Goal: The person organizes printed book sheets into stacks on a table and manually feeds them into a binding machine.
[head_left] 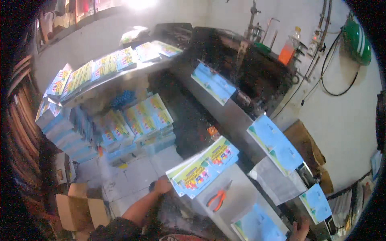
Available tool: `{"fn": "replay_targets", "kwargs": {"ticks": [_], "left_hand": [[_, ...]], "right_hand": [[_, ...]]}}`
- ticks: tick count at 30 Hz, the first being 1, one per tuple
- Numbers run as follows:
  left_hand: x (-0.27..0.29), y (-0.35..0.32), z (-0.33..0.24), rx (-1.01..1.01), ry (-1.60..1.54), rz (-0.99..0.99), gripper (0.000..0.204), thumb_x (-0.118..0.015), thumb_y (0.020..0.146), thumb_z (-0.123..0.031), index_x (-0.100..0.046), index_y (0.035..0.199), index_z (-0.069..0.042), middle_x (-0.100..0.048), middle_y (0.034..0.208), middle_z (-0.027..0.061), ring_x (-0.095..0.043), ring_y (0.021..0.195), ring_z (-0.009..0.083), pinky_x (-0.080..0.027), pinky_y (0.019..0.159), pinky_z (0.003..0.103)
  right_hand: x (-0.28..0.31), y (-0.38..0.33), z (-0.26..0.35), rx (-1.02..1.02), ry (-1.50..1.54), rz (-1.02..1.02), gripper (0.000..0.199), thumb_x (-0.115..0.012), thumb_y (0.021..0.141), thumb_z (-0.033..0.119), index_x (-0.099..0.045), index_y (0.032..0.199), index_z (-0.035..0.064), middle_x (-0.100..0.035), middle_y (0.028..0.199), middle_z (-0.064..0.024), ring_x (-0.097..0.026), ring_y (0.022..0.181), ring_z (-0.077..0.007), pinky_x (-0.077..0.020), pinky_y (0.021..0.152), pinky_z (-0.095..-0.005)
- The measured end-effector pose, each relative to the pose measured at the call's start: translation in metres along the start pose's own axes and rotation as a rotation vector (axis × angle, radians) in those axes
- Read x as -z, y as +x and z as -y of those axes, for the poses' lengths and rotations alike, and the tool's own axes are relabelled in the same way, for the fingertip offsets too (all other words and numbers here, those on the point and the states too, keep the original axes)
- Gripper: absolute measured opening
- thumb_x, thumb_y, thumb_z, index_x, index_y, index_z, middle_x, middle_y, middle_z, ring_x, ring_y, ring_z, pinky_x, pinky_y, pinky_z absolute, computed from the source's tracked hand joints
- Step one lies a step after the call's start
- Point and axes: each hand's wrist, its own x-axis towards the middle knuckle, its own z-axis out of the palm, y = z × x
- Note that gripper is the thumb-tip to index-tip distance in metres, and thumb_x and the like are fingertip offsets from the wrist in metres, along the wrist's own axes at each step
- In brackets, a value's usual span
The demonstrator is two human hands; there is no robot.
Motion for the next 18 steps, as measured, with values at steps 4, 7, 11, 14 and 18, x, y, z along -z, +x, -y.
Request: {"fn": "replay_targets", "kwargs": {"ticks": [4,7,11,14,18], "left_hand": [[0.030,0.000,0.074,0.257,-0.471,-0.442,0.032,-0.057,0.089,-0.029,-0.064,0.104,-0.002,-0.067,0.093,0.0141,-0.064,0.089,0.0256,-0.049,0.080,0.035],[0.136,0.028,0.011,0.462,-0.828,-0.607,0.025,-0.058,0.090,-0.027,-0.064,0.095,-0.004,-0.061,0.079,0.0037,-0.056,0.072,0.0148,-0.045,0.065,0.031],[0.309,0.042,-0.079,0.246,-1.184,-0.688,0.025,-0.061,0.088,-0.028,-0.062,0.092,-0.003,-0.058,0.076,0.0028,-0.050,0.065,0.0121,-0.040,0.059,0.028],[0.445,0.032,-0.168,-0.170,-1.301,-0.534,0.029,-0.063,0.086,-0.031,-0.062,0.093,-0.002,-0.059,0.078,0.0040,-0.052,0.067,0.0145,-0.041,0.060,0.030],[0.593,0.068,-0.261,-1.155,-1.176,0.159,0.037,-0.063,0.086,-0.038,-0.062,0.093,-0.002,-0.058,0.071,0.0080,-0.054,0.061,0.0219,-0.042,0.060,0.035]], "right_hand": [[-0.005,0.011,0.037,-0.009,0.032,0.092,0.041,-0.061,0.088,0.020,-0.056,0.122,-0.0024,-0.062,0.111,-0.0228,-0.059,0.104,-0.0331,-0.0455,0.090,-0.0393],[-0.016,0.033,0.078,-0.127,0.126,0.117,0.039,-0.059,0.089,0.021,-0.057,0.120,-0.0029,-0.063,0.113,-0.0206,-0.059,0.105,-0.0329,-0.0450,0.091,-0.0386],[-0.013,0.102,0.203,0.082,0.066,0.376,0.032,-0.060,0.087,0.017,-0.061,0.114,-0.0009,-0.064,0.113,-0.0178,-0.060,0.104,-0.0310,-0.0453,0.091,-0.0382],[-0.014,0.129,0.284,0.071,0.094,0.491,0.042,-0.067,0.081,0.016,-0.056,0.119,0.0024,-0.060,0.116,-0.0197,-0.058,0.107,-0.0371,-0.0435,0.094,-0.0436],[0.018,0.121,0.360,0.122,0.140,0.364,0.039,-0.068,0.080,0.020,-0.059,0.115,0.0054,-0.061,0.113,-0.0183,-0.060,0.103,-0.0365,-0.0474,0.088,-0.0423]]}}
